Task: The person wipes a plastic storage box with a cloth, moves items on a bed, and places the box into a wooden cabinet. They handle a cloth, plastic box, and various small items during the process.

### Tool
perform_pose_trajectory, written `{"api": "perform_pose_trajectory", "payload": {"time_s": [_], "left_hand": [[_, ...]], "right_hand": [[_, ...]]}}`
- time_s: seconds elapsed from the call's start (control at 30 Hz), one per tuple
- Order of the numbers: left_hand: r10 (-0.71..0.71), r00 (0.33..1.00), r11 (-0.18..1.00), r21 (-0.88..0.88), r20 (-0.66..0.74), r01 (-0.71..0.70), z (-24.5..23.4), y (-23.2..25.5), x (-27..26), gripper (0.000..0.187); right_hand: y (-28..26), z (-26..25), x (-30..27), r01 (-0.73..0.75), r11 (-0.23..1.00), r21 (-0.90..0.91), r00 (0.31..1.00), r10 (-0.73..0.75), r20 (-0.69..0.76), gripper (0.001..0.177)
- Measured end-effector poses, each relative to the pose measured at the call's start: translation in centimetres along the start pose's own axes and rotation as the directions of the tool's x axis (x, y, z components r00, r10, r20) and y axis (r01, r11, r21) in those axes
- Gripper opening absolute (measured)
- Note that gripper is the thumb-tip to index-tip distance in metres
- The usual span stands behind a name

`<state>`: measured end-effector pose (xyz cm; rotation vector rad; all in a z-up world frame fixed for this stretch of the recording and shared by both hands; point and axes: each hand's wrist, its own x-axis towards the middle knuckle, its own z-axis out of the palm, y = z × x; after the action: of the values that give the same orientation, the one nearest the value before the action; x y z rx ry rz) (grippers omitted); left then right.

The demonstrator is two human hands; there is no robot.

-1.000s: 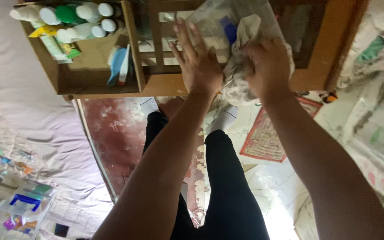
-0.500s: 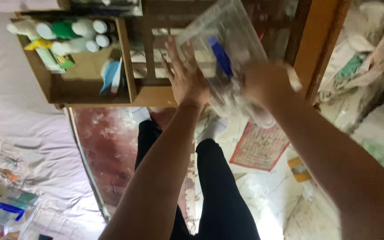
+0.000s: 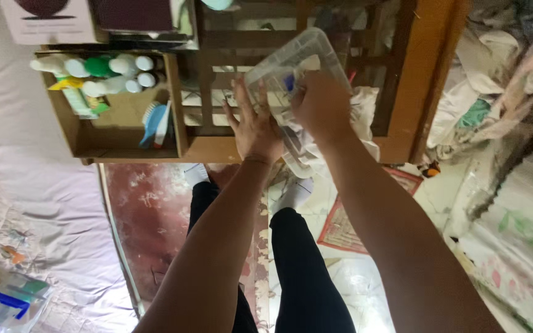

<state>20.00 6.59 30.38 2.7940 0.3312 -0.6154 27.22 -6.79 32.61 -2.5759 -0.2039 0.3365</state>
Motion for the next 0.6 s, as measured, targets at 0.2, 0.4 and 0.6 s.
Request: {"api": "perform_pose_trajectory", "payload": {"time_s": [0.2, 0.4, 0.6], "left_hand": [[0.024, 0.986, 0.997, -0.069, -0.163, -0.035, 0.8, -0.1, -0.9, 0.077], [0.049, 0.980, 0.995, -0.071, -0.193, -0.064, 1.7, -0.3, -1.0, 0.078], [0.068, 0.973, 0.997, -0.007, -0.221, -0.072, 1.6, -0.4, -0.2, 0.076]], "right_hand": [[1.0, -1.9, -6.7, -0.067, 0.995, -0.078, 0.870, 0.097, 0.484, 0.012], [3.0, -3.0, -8.7, -0.009, 1.000, 0.015, 0.892, 0.001, 0.452, 0.023], [0.3, 1.6, -3.3, 0.127, 0.987, 0.094, 0.992, -0.125, -0.027, 0.011]]}}
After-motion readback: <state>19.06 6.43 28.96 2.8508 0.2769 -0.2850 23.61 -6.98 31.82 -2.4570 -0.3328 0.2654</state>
